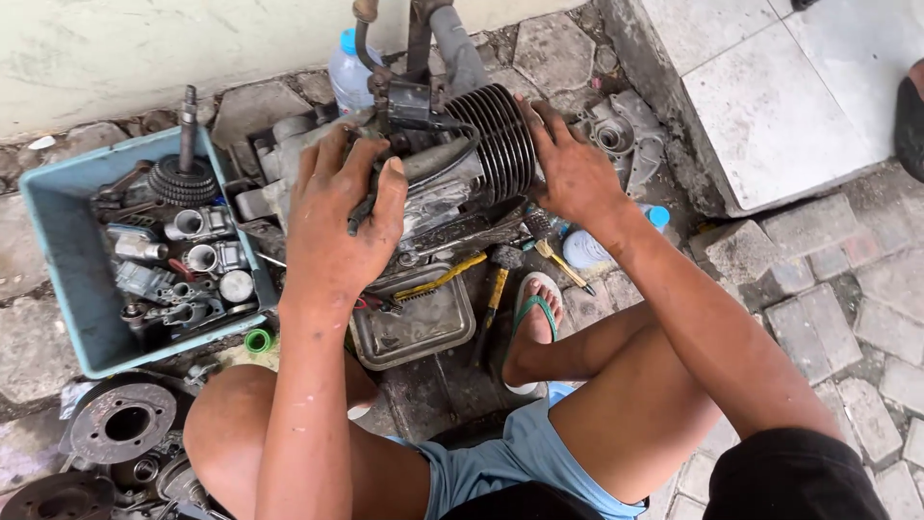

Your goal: Cleaning and repairing a motorcycle engine block using a brush and a screwdriver

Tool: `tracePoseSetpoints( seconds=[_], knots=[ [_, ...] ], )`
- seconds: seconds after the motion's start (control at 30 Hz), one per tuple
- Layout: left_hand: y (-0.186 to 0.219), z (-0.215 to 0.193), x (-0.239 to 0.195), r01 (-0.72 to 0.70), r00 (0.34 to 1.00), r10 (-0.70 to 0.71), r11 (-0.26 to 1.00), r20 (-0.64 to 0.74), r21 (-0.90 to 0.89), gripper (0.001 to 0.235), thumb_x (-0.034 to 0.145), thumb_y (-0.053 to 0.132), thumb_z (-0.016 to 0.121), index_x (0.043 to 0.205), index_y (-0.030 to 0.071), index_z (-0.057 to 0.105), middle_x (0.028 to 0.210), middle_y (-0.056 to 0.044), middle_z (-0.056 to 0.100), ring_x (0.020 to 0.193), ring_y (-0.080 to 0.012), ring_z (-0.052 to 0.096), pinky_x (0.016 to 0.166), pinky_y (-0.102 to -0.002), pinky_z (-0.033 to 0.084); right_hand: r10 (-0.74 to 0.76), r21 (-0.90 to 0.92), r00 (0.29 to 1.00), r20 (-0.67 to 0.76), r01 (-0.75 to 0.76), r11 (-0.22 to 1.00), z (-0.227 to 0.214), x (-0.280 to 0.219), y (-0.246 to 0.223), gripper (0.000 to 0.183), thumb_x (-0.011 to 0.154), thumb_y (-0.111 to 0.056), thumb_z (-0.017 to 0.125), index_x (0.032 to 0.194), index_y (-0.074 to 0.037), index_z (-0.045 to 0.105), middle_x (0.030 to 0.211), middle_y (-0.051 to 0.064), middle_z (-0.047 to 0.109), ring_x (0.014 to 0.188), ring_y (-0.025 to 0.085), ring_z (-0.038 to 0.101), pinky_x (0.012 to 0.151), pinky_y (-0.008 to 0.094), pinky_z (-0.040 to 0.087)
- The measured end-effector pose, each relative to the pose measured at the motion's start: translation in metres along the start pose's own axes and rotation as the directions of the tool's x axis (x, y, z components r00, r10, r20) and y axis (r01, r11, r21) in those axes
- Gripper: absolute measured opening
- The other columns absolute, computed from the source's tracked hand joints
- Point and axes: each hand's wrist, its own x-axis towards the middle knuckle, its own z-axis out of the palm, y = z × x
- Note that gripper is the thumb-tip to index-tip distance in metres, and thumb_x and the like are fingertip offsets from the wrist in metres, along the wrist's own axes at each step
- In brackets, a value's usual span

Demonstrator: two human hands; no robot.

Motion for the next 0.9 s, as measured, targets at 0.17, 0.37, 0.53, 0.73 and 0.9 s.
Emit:
tracePoseSetpoints(
  seconds=[0.17,0.37,0.53,0.73,0.9],
  knots=[
    [0.039,-0.016,-0.001,0.106,0.986,-0.11,0.994,0.128,0.033,0.04,0.111,0.033,0.041,0.115,0.004,0.068,0.116,-0.031,0.061,0.113,-0.0555,0.061,0.082,-0.064,0.052,-0.063,0.061,0.992,-0.113,0.07,0.996,0.015,-0.029,0.01,0.088,0.088,-0.02,0.077,0.161,-0.009,0.029,0.15,0.022,0.043,0.118,0.058,0.059,0.088,0.068,0.058],
    [0.045,-0.002,-0.016,0.066,0.982,-0.102,0.974,0.16,0.217,0.049,0.11,0.036,0.04,0.145,0.004,0.054,0.138,-0.03,0.057,0.115,-0.05,0.06,0.085,-0.062,0.047,0.028,0.059,0.999,0.038,-0.03,0.998,0.033,-0.05,0.033,0.1,0.098,-0.031,0.071,0.164,-0.021,-0.003,0.157,0.026,0.036,0.066,0.031,0.065,0.047,0.04,0.063],
    [0.044,0.004,-0.019,0.057,0.991,-0.086,0.964,0.099,0.26,0.046,0.11,0.034,0.043,0.142,0.005,0.058,0.13,-0.024,0.062,0.106,-0.045,0.063,0.08,-0.059,0.049,-0.072,-0.036,0.993,0.089,0.076,0.996,0.044,-0.07,0.023,0.071,0.102,-0.029,0.068,0.156,-0.003,0.03,0.084,0.015,0.064,0.048,0.026,0.062,0.033,0.037,0.058],
    [0.043,0.007,-0.029,0.048,0.993,-0.073,0.966,0.09,0.253,0.045,0.112,0.033,0.042,0.147,0.007,0.054,0.129,-0.022,0.057,0.108,-0.0439,0.062,0.082,-0.061,0.045,0.141,-0.231,0.762,0.632,0.012,0.973,0.126,-0.064,0.081,0.062,0.097,-0.055,0.062,0.139,-0.011,0.051,0.121,0.017,0.07,0.115,0.041,0.066,0.091,0.054,0.057],
    [0.053,-0.001,-0.026,0.036,0.995,-0.05,0.985,0.083,0.166,0.045,0.114,0.03,0.037,0.141,-0.001,0.053,0.124,-0.021,0.058,0.109,-0.037,0.062,0.088,-0.055,0.047,0.385,-0.352,0.409,0.827,-0.157,0.923,0.127,-0.06,0.073,0.06,0.104,-0.049,0.057,0.141,-0.002,0.059,0.155,0.009,0.053,0.143,0.028,0.05,0.114,0.046,0.049]
  ],
)
